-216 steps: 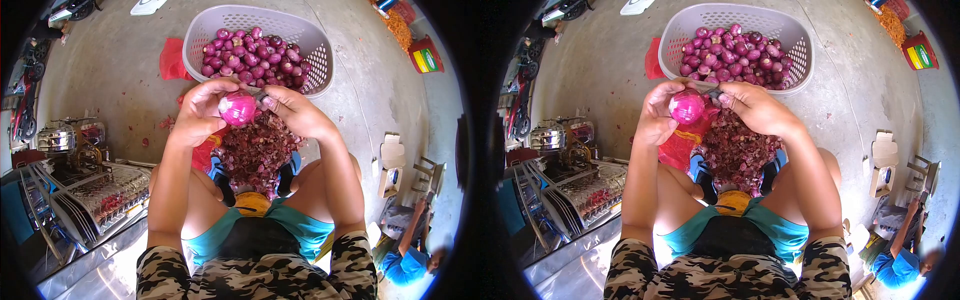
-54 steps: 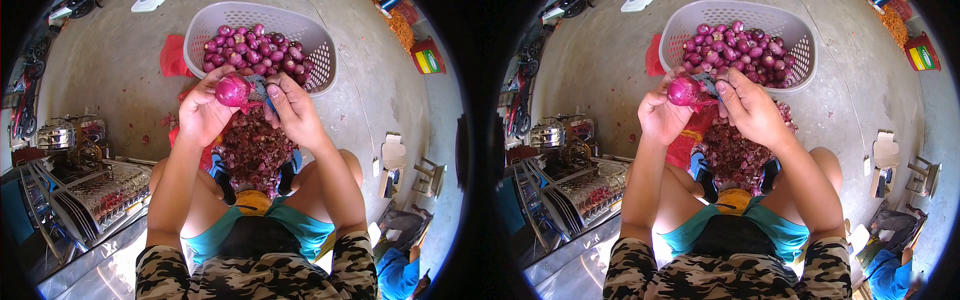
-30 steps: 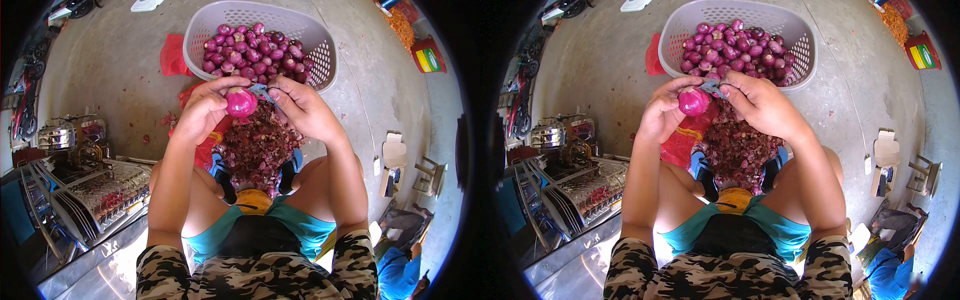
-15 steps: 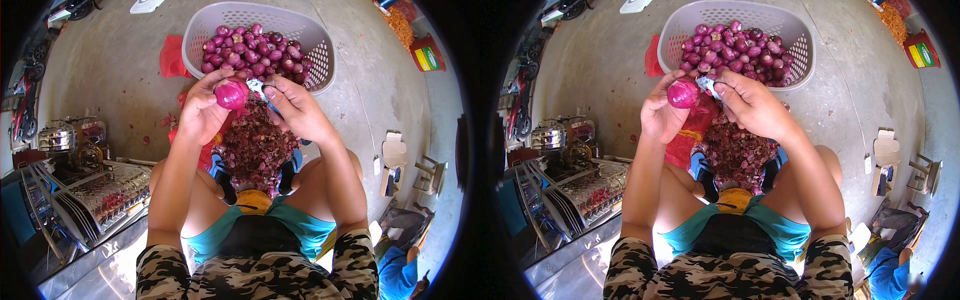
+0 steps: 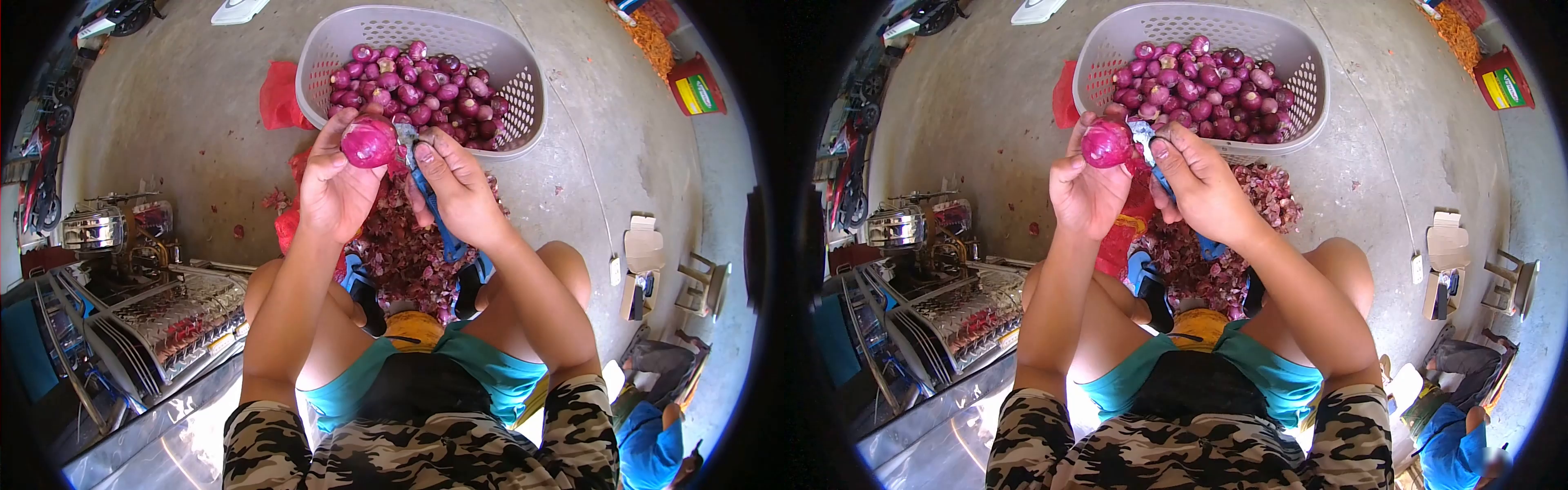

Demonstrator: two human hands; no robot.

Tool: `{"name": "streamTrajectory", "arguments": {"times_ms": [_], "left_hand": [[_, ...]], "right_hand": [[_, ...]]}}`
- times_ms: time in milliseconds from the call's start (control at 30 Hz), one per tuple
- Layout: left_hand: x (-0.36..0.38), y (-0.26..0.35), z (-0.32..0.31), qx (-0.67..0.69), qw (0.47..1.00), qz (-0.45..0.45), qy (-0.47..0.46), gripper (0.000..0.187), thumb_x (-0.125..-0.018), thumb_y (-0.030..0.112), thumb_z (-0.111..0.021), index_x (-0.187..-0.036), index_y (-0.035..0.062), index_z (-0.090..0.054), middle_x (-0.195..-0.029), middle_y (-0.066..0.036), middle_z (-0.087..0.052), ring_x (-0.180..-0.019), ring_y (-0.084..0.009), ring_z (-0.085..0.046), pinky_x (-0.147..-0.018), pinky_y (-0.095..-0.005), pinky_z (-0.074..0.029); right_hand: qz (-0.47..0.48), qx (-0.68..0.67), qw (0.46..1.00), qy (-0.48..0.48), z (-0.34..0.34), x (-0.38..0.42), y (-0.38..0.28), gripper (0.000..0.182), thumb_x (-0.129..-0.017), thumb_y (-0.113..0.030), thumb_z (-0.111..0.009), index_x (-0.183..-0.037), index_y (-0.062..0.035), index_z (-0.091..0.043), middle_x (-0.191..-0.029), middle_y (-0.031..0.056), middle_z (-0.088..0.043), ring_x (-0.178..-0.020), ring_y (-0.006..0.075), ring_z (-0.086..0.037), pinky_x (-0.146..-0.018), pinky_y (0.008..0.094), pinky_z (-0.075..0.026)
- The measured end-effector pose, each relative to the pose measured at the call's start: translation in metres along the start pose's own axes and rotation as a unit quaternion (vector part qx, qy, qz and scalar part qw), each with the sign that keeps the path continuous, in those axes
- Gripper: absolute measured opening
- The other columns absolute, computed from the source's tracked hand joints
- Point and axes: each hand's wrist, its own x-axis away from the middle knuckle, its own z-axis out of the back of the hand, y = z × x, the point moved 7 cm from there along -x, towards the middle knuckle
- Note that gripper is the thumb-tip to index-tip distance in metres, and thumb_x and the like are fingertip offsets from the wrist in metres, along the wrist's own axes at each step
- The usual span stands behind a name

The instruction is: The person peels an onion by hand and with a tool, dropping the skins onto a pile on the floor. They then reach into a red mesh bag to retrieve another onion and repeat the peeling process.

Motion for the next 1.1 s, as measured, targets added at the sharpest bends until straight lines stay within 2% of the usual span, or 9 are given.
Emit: {"name": "streamTrajectory", "arguments": {"times_ms": [67, 133, 433, 533, 633, 767, 867, 967, 1100], "left_hand": [[0.001, -0.002, 0.003, -0.002, 1.000, 0.003, 0.003, 0.047, -0.074, 0.014, -0.055, -0.121, 0.0090, -0.049, -0.129, -0.011, -0.047, -0.121, -0.0265, -0.044, -0.105, -0.0435, -0.033], [0.000, -0.003, 0.004, 0.019, 1.000, 0.006, 0.020, 0.047, -0.075, 0.014, -0.055, -0.122, 0.0093, -0.049, -0.129, -0.011, -0.047, -0.121, -0.0266, -0.044, -0.104, -0.0437, -0.034], [-0.001, 0.002, 0.004, -0.013, 0.999, -0.023, 0.039, 0.048, -0.075, 0.015, -0.055, -0.122, 0.0091, -0.048, -0.130, -0.011, -0.046, -0.121, -0.0270, -0.044, -0.102, -0.0435, -0.036], [-0.001, 0.002, 0.003, 0.005, 1.000, -0.014, 0.027, 0.049, -0.075, 0.015, -0.055, -0.123, 0.0084, -0.047, -0.130, -0.012, -0.046, -0.122, -0.0278, -0.044, -0.101, -0.0428, -0.038], [-0.002, 0.003, 0.001, 0.010, 1.000, 0.013, 0.013, 0.049, -0.075, 0.017, -0.055, -0.123, 0.0071, -0.047, -0.130, -0.013, -0.046, -0.122, -0.0285, -0.043, -0.101, -0.0422, -0.039], [-0.002, 0.003, 0.004, 0.065, 0.997, 0.046, -0.019, 0.053, -0.076, 0.019, -0.053, -0.126, 0.0037, -0.044, -0.131, -0.014, -0.044, -0.122, -0.0291, -0.043, -0.099, -0.0417, -0.041], [0.000, 0.003, -0.003, 0.062, 0.996, 0.062, 0.012, 0.047, -0.077, 0.017, -0.052, -0.122, 0.0024, -0.047, -0.128, -0.017, -0.048, -0.112, -0.0259, -0.052, -0.091, -0.0398, -0.046], [0.000, 0.003, -0.002, 0.078, 0.993, 0.084, 0.005, 0.048, -0.077, 0.018, -0.052, -0.121, 0.0020, -0.047, -0.127, -0.018, -0.048, -0.112, -0.0269, -0.052, -0.090, -0.0394, -0.047], [-0.001, 0.008, 0.000, 0.049, 0.997, 0.061, 0.005, 0.049, -0.075, 0.016, -0.052, -0.121, 0.0010, -0.047, -0.127, -0.019, -0.049, -0.111, -0.0280, -0.053, -0.090, -0.0398, -0.046]], "right_hand": [[0.017, -0.016, 1.000, 0.007, -0.003, 0.000, 0.001, 0.021, -0.099, -0.025, -0.038, -0.099, -0.0064, -0.048, -0.061, 0.0021, -0.050, -0.045, 0.0080, -0.046, -0.043, 0.0215, -0.040], [0.046, -0.027, 0.998, 0.017, -0.006, 0.000, -0.002, 0.021, -0.099, -0.024, -0.037, -0.100, -0.0058, -0.048, -0.062, 0.0025, -0.051, -0.045, 0.0084, -0.046, -0.044, 0.0215, -0.041], [0.005, -0.073, 0.997, 0.031, -0.012, 0.000, 0.009, 0.020, -0.099, -0.023, -0.037, -0.100, -0.0058, -0.047, -0.060, 0.0038, -0.051, -0.044, 0.0097, -0.047, -0.042, 0.0233, -0.040], [-0.002, -0.096, 0.995, -0.014, -0.015, -0.001, 0.009, 0.025, -0.099, -0.029, -0.036, -0.096, -0.0060, -0.045, -0.059, 0.0068, -0.050, -0.045, 0.0141, -0.048, -0.043, 0.0246, -0.040], [-0.006, -0.145, 0.989, -0.027, -0.013, -0.002, 0.012, 0.022, -0.099, -0.026, -0.037, -0.092, -0.0074, -0.046, -0.058, 0.0046, -0.050, -0.042, 0.0106, -0.045, -0.039, 0.0232, -0.038], [0.029, -0.127, 0.990, -0.043, -0.012, -0.002, 0.008, 0.023, -0.099, -0.027, -0.038, -0.087, -0.0080, -0.045, -0.057, 0.0042, -0.048, -0.041, 0.0101, -0.044, -0.038, 0.0230, -0.037], [0.040, -0.114, 0.991, -0.059, -0.014, -0.002, 0.008, 0.023, -0.099, -0.026, -0.038, -0.086, -0.0080, -0.044, -0.057, 0.0038, -0.048, -0.042, 0.0096, -0.044, -0.039, 0.0224, -0.037], [0.046, -0.079, 0.995, -0.050, -0.013, -0.004, 0.010, 0.023, -0.099, -0.026, -0.039, -0.085, -0.0079, -0.044, -0.057, 0.0029, -0.048, -0.043, 0.0090, -0.045, -0.040, 0.0218, -0.037], [0.034, -0.022, 0.999, -0.017, -0.007, -0.006, 0.010, 0.022, -0.098, -0.025, -0.040, -0.086, -0.0069, -0.046, -0.057, 0.0012, -0.046, -0.046, 0.0078, -0.044, -0.043, 0.0217, -0.037]]}}
